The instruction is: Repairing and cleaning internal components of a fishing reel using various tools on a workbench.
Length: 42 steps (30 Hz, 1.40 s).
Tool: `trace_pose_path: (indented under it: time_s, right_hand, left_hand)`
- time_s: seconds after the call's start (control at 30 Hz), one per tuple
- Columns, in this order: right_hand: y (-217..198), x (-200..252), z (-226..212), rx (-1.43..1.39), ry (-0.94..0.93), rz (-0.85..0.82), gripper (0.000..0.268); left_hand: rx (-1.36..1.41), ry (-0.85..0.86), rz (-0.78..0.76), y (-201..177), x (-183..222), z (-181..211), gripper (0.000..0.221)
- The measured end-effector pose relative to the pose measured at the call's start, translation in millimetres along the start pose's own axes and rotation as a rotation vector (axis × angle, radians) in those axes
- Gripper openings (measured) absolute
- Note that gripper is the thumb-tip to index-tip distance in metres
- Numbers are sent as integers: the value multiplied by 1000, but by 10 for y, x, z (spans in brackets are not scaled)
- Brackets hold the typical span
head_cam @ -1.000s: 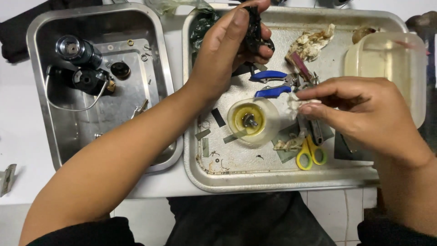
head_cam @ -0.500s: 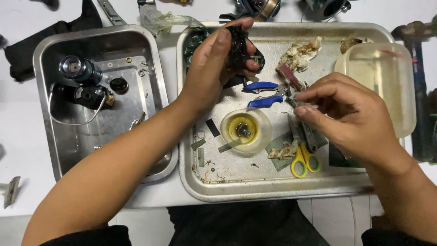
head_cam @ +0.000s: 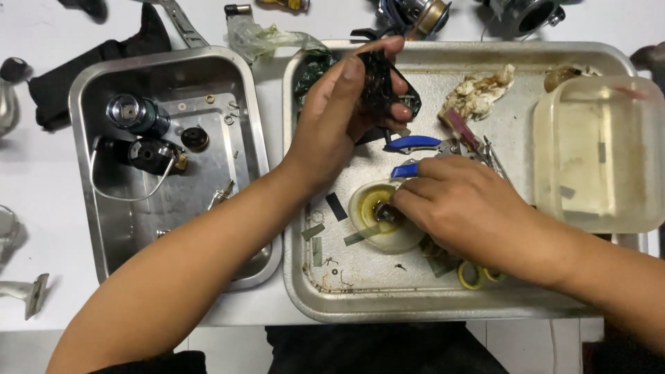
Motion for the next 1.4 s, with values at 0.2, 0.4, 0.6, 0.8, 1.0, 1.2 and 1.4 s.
trace_pose_path:
  time_s: [0.2, 0.4, 0.6, 0.8, 1.0, 1.2, 1.4]
  right_hand:
    - [127, -70, -75, 91, 7, -128, 12]
    - [117, -54, 82, -135, 129, -277, 26]
    - [-408, 135, 377, -606, 236, -26, 31]
    - [-748, 83, 362, -731, 353, 457, 15]
    - [-495, 105, 418, -422, 197, 524, 17]
    - [-531, 43, 307, -135, -53, 512, 14]
    - [-487, 69, 290, 253, -67, 572, 3]
  left_hand:
    - [56, -14, -77, 5, 19, 2, 63]
    - [32, -42, -110, 17, 17, 46, 67]
    - [-64, -27, -198, -33, -32, -34, 63]
    - [-254, -53, -412, 114, 45, -2, 58]
    - [-274, -106, -375, 121, 53, -51, 57]
    - [-477, -156, -235, 102, 54, -55, 59]
    - [-481, -112, -172, 140, 55, -91, 52]
Point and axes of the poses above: each hand's wrist, its own x-axis away from the middle knuckle, its own y-axis out of the palm, z = x × y, the point moved 3 cm from there along -x, towards the middle knuckle, and after that the axes turned 3 degrees about y, right-handed, at the moved point
